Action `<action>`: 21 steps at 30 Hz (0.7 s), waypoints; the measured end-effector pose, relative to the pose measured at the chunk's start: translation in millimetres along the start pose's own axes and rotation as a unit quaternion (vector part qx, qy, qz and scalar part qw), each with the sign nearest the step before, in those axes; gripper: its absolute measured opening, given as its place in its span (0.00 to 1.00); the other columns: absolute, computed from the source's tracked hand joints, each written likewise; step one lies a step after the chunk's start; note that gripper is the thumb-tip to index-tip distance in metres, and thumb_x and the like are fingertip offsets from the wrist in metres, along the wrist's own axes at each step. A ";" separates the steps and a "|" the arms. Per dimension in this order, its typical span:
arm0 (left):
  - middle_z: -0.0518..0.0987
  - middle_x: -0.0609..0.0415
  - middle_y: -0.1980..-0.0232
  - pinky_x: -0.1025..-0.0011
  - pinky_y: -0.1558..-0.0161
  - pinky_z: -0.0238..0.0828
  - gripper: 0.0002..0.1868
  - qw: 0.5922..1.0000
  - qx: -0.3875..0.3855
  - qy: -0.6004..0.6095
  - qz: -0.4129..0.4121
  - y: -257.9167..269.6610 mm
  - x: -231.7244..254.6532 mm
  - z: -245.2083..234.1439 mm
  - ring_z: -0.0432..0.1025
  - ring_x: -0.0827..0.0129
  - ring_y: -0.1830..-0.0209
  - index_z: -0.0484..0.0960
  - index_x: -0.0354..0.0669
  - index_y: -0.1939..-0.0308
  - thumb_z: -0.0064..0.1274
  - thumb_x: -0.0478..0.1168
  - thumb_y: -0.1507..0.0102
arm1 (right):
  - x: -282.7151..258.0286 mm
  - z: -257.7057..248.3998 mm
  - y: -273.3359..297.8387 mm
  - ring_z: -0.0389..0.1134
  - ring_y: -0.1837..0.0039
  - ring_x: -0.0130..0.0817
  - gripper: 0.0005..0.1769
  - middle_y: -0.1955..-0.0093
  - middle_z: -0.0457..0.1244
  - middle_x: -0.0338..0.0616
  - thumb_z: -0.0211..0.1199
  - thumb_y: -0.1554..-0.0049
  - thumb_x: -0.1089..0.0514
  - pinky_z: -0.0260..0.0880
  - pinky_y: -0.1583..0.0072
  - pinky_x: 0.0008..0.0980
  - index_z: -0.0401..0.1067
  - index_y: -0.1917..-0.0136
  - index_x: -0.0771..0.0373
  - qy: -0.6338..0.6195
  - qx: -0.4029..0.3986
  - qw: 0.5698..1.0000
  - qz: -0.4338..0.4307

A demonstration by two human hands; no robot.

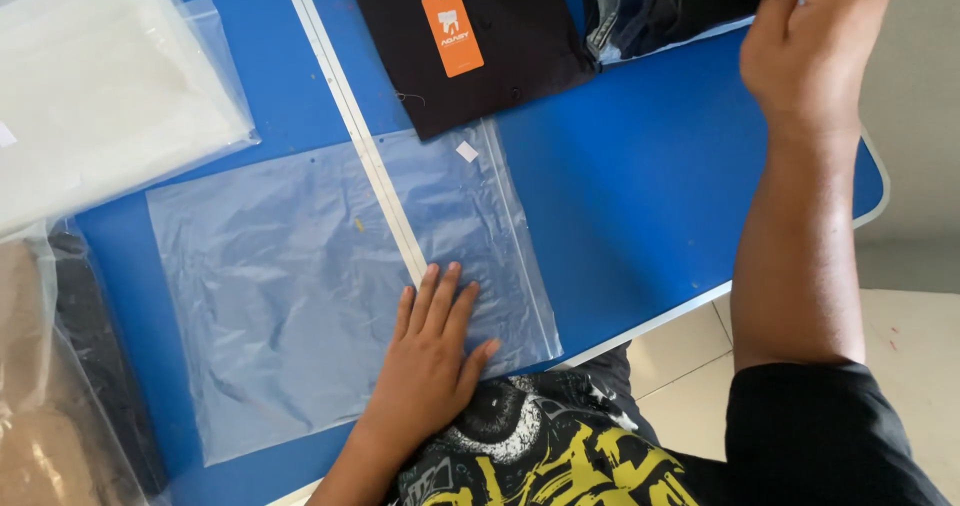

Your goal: Packing a folded pair of jeans into a clear plastic zipper bag on a workbench.

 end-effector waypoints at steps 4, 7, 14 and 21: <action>0.60 0.35 0.22 0.45 0.24 0.34 0.30 0.998 -0.005 0.056 -0.024 -5.1 1.6 -7.7 0.44 0.44 0.17 0.68 0.35 0.31 0.46 0.51 0.32 | 8.7 -9.3 -3.8 0.49 0.64 0.43 0.10 0.58 0.62 0.58 0.59 0.19 0.82 0.49 0.59 0.44 0.73 0.45 0.79 -0.157 0.057 0.986 0.002; 0.68 0.39 0.28 0.44 0.23 0.40 0.24 0.980 0.031 0.197 -0.010 -16.4 15.7 -36.4 0.55 0.45 0.21 0.68 0.36 0.35 0.47 0.45 0.31 | -19.0 -21.1 -14.9 0.56 0.58 0.50 0.08 0.53 0.63 0.62 0.56 0.21 0.80 0.55 0.53 0.45 0.71 0.44 0.77 -0.143 0.077 0.986 -0.025; 0.57 0.23 0.23 0.54 0.22 0.54 0.29 0.864 -0.025 0.494 0.089 -115.3 17.2 -41.1 0.54 0.41 0.20 0.50 0.22 0.27 0.36 0.36 0.29 | -80.8 -29.9 14.7 0.74 0.33 0.69 0.32 0.39 0.72 0.73 0.51 0.53 0.91 0.27 0.18 0.64 0.75 0.37 0.81 -0.191 0.087 0.978 0.014; 0.81 0.51 0.45 0.72 0.60 0.77 0.36 0.584 -0.058 0.807 0.066 -229.6 9.5 -30.1 0.77 0.71 0.59 0.65 0.42 0.31 0.56 0.60 0.33 | -131.0 -46.8 60.5 0.72 0.35 0.57 0.19 0.47 0.72 0.58 0.58 0.52 0.81 0.24 0.16 0.65 0.78 0.49 0.73 -0.259 -0.055 0.964 0.027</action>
Point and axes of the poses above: each hand's wrist, its own y-axis away from the middle knuckle, its own z-axis out of the palm, x = y × z, the point moved 8 cm from there along -y, towards the middle knuckle
